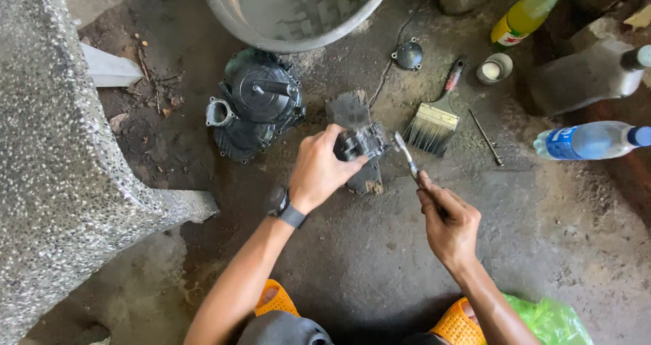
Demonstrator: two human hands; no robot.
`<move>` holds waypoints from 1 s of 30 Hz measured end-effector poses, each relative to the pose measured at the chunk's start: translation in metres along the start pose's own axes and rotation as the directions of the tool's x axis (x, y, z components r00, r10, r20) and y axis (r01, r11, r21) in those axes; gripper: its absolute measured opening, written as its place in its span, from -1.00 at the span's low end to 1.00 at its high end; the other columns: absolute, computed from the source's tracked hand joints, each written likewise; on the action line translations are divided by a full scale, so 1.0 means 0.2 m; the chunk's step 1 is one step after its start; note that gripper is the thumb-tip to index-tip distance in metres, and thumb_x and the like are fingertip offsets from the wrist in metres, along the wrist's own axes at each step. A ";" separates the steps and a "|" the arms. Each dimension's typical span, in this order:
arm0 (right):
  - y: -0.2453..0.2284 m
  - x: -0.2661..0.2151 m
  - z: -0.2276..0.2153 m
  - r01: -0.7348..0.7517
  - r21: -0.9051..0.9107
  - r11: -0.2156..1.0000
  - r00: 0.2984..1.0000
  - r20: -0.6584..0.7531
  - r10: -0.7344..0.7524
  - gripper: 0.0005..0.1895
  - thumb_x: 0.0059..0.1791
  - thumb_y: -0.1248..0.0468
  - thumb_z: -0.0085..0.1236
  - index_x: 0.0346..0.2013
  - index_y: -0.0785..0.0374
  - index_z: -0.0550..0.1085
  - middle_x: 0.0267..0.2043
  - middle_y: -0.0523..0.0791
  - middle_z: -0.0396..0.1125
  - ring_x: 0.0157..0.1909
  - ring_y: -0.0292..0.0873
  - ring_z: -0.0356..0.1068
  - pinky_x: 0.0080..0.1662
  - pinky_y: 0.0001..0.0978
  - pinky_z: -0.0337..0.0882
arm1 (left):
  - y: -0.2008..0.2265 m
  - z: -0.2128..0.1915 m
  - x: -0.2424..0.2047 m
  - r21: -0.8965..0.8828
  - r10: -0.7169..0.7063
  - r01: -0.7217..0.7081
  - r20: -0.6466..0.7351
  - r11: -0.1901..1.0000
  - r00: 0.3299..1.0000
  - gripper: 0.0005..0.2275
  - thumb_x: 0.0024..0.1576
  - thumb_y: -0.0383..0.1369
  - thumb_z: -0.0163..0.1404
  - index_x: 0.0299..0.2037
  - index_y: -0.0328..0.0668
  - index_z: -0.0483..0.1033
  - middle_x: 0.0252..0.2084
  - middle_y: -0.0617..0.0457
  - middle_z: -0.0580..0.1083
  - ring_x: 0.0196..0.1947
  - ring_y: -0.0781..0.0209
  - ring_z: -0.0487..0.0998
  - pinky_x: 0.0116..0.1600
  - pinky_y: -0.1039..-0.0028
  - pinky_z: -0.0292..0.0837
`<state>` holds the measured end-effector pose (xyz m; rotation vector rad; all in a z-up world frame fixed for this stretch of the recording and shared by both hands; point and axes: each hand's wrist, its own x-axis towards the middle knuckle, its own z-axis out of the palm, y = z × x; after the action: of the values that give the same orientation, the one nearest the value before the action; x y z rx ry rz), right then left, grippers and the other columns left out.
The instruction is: Cleaning and scraping residue from motorcycle engine casing parts using a brush and a scraper tool.
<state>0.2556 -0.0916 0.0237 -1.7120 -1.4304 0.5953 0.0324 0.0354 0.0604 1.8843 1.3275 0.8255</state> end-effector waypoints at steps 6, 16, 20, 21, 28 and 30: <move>-0.08 0.06 -0.02 0.126 -0.074 0.989 0.992 0.021 -0.125 -0.64 0.02 0.40 0.25 0.12 0.15 0.57 -0.49 -0.10 0.30 -0.53 -0.27 0.25 -0.39 -0.40 0.32 | 0.03 -0.04 0.10 0.026 -0.024 0.023 0.047 0.999 0.999 -0.65 -0.04 -0.29 0.32 -0.24 -0.43 0.52 -0.36 -0.24 0.60 -0.35 -0.03 0.69 -0.25 0.33 0.57; -0.20 0.31 -0.09 0.391 -0.133 0.911 0.909 0.212 -0.359 -0.56 -0.05 0.43 0.20 0.10 0.04 0.58 -0.44 -0.09 0.34 -0.55 -0.12 0.32 -0.43 -0.21 0.37 | 0.01 -0.01 0.12 0.056 0.058 -0.063 0.082 0.996 0.995 -0.66 -0.03 -0.30 0.33 -0.26 -0.44 0.50 -0.39 -0.22 0.59 -0.37 -0.02 0.68 -0.27 0.31 0.55; -0.19 0.38 -0.12 0.382 -0.154 0.911 0.908 0.247 -0.338 -0.59 -0.04 0.42 0.23 0.09 0.04 0.59 -0.53 -0.07 0.31 -0.64 -0.09 0.27 -0.50 -0.18 0.31 | 0.03 -0.04 0.13 0.021 0.014 -0.017 0.111 1.000 0.994 -0.67 -0.01 -0.32 0.31 -0.21 -0.42 0.50 -0.39 -0.18 0.60 -0.39 0.06 0.69 -0.31 0.33 0.56; -0.16 0.38 -0.13 0.393 -0.187 0.900 0.907 0.242 -0.346 -0.59 -0.04 0.43 0.23 0.09 0.05 0.60 -0.52 -0.06 0.30 -0.61 -0.06 0.28 -0.48 -0.16 0.32 | 0.03 -0.05 0.13 0.012 -0.005 0.004 0.119 1.000 0.993 -0.67 -0.02 -0.32 0.30 -0.22 -0.41 0.50 -0.39 -0.17 0.60 -0.41 0.08 0.70 -0.31 0.34 0.57; -0.02 0.36 -0.14 0.270 -0.065 0.961 0.962 0.063 -0.266 -0.62 0.01 0.46 0.25 0.11 0.14 0.57 -0.48 -0.10 0.32 -0.56 -0.14 0.26 -0.45 -0.28 0.31 | -0.02 -0.06 0.12 -0.037 0.069 -0.065 0.131 0.997 0.989 -0.69 -0.01 -0.33 0.30 -0.21 -0.40 0.51 -0.35 -0.18 0.61 -0.37 0.05 0.70 -0.23 0.36 0.57; -0.01 0.41 -0.13 0.374 -0.105 0.922 0.923 0.141 -0.358 -0.64 -0.04 0.46 0.29 0.04 0.12 0.61 -0.52 -0.07 0.29 -0.57 -0.10 0.26 -0.44 -0.24 0.31 | 0.00 -0.10 0.16 -0.015 0.078 -0.077 0.163 0.997 0.983 -0.67 -0.02 -0.33 0.31 -0.20 -0.40 0.50 -0.36 -0.20 0.59 -0.37 0.01 0.68 -0.24 0.33 0.55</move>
<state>0.2950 -0.0192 0.0501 -1.4676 -1.8562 0.4082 0.0257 0.0686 0.0749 1.9630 1.1549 0.6967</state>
